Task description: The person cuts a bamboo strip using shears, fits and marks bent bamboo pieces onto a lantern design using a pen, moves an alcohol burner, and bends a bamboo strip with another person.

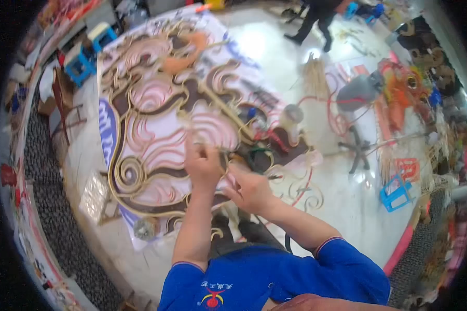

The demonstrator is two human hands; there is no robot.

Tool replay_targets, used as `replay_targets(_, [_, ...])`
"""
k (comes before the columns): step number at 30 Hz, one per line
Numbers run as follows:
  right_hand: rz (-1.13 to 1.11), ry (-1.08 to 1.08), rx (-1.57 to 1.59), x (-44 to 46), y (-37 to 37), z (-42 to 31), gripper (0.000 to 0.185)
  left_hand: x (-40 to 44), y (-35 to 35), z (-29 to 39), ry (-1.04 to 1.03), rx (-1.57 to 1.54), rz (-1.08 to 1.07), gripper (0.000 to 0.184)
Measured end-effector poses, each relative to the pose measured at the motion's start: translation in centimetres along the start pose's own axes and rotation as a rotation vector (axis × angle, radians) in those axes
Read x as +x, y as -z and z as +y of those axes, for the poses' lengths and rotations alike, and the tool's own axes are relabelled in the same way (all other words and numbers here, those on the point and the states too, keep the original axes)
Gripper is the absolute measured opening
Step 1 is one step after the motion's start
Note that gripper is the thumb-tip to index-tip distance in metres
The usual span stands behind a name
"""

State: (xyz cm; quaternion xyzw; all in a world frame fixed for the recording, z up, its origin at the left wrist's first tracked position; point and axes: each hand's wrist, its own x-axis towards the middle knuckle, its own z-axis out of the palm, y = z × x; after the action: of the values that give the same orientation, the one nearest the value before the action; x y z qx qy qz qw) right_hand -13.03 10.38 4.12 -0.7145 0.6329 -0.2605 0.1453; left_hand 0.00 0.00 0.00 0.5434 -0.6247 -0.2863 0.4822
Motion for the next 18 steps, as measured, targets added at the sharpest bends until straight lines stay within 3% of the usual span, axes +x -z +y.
replay_targets(2, [0.157, 0.001, 0.307, 2.3, -1.1, 0.3, 0.053, 3.6, 0.9, -1.2, 0.041, -0.273, 0.129, 0.067])
replay_targets(3, [0.248, 0.066, 0.397, -1.5, 8.6, -0.3, 0.049, 1.7, 0.5, 9.5, -0.030, -0.353, 0.165, 0.067])
replay_targets(6, [0.305, 0.029, 0.426, -4.0, 11.9, 1.4, 0.048, 2.8, 4.5, 17.0, -0.090, -0.378, 0.258, 0.062])
replay_targets(8, [0.327, 0.020, 0.449, -5.6, 13.2, 3.5, 0.047, 3.5, 6.8, 21.0, -0.387, -0.210, 0.449, 0.061])
replay_targets(10, [0.337, -0.139, 0.472, -7.5, 13.5, 5.8, 0.041, 3.0, 9.5, 24.8, -0.506, -0.447, 0.463, 0.062])
replay_targets(13, [0.345, -0.183, 0.432, -10.8, 13.0, 9.0, 0.034, -0.4, 13.0, 31.0, -0.581, -0.493, 0.469, 0.066])
replay_targets(18, [0.190, -0.314, 0.435, -15.4, 10.4, 10.2, 0.032, -4.2, 16.2, 33.1, -0.766, -0.400, 0.400, 0.071])
